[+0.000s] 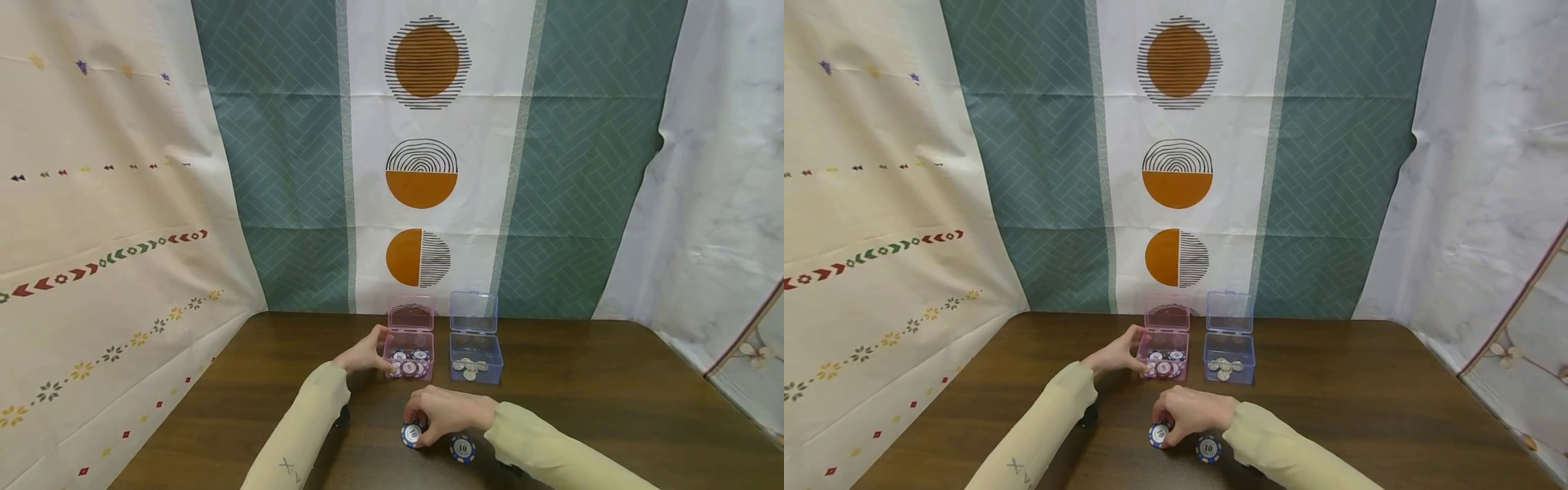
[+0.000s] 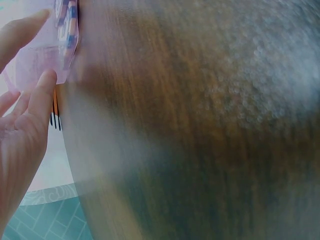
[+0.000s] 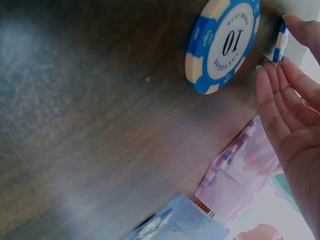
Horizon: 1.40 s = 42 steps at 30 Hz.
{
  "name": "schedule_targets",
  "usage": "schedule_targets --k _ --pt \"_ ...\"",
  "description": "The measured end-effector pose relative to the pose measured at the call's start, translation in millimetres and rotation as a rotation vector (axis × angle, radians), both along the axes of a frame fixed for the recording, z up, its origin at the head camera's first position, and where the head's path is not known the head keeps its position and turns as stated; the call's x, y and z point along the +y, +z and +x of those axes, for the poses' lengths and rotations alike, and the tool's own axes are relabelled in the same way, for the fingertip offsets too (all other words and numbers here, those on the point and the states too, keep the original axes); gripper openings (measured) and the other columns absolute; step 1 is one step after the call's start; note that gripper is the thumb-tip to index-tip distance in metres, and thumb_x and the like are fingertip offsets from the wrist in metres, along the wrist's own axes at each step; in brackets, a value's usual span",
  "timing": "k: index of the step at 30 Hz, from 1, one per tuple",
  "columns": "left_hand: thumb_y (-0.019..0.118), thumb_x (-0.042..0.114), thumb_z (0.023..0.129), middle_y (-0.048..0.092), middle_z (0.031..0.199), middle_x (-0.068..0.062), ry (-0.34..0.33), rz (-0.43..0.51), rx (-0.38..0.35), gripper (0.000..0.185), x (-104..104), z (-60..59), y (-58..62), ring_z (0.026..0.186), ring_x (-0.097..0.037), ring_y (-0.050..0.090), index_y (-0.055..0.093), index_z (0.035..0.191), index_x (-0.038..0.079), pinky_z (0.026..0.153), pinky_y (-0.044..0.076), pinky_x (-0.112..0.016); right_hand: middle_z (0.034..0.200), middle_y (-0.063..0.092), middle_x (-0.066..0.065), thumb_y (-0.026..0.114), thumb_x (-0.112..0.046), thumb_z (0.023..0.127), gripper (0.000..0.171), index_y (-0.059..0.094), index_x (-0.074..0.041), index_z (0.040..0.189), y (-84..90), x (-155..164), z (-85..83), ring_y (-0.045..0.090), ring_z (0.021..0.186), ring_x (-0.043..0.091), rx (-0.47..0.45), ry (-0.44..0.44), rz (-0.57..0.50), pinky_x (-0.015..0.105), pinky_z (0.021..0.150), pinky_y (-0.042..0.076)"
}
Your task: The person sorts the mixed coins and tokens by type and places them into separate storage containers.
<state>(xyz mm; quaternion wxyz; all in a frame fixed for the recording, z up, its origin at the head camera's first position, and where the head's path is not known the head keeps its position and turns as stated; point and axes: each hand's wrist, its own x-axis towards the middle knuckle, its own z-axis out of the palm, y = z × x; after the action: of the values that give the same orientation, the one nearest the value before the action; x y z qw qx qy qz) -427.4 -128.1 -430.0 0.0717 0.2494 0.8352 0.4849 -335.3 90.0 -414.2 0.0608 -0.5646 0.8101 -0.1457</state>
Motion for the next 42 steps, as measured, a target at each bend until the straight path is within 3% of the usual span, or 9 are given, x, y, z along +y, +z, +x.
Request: schedule_targets --k 9,22,32,38,42 --pt "0.075 0.002 0.071 0.036 0.131 -0.023 -0.003 -0.006 0.005 0.074 0.4 0.4 0.2 0.121 -0.037 0.034 0.027 0.126 0.000 0.094 0.030 -0.050 0.080 0.053 -0.010 0.075 -0.019 0.072 0.025 0.064 -0.007 0.092 -1.3 3.1 -4.4 0.049 0.066 -0.003 -0.004 -0.001 -0.045 0.008 0.057 0.039" --pt "0.075 0.002 0.070 0.037 0.132 -0.022 0.026 -0.012 -0.024 0.073 1.2 2.6 1.8 0.122 -0.036 0.034 0.028 0.126 0.001 0.096 0.027 -0.051 0.079 0.057 -0.005 0.075 -0.016 0.074 0.025 0.064 -0.004 0.093 16.5 11.6 -11.5 0.053 0.066 0.003 -0.035 -0.027 -0.172 0.012 0.057 0.043" --pt "0.075 0.002 0.070 0.037 0.132 -0.022 0.029 -0.017 -0.018 0.074 2.1 3.0 2.5 0.122 -0.036 0.033 0.028 0.127 0.002 0.095 0.027 -0.052 0.082 0.058 -0.006 0.075 -0.017 0.074 0.025 0.063 -0.007 0.094 25.8 18.0 -13.4 0.055 0.068 0.008 -0.094 -0.108 -0.230 0.017 0.059 0.046" --pt "0.075 0.001 0.069 0.036 0.131 -0.023 0.016 -0.008 -0.012 0.074 1.5 2.8 2.7 0.121 -0.037 0.034 0.028 0.126 0.001 0.095 0.028 -0.052 0.080 0.057 -0.006 0.075 -0.019 0.074 0.023 0.064 -0.009 0.092 29.6 21.6 -15.8 0.057 0.066 0.010 -0.066 -0.137 -0.261 0.017 0.057 0.046" --pt "0.073 -0.001 0.069 0.035 0.131 -0.026 -0.005 0.014 -0.030 0.074 1.6 8.5 9.4 0.121 -0.040 0.032 0.027 0.127 -0.001 0.095 0.026 -0.054 0.080 0.057 -0.005 0.075 -0.019 0.074 0.024 0.064 -0.008 0.092 32.3 24.2 -17.0 0.057 0.066 0.011 -0.061 -0.145 -0.290 0.017 0.057 0.046"
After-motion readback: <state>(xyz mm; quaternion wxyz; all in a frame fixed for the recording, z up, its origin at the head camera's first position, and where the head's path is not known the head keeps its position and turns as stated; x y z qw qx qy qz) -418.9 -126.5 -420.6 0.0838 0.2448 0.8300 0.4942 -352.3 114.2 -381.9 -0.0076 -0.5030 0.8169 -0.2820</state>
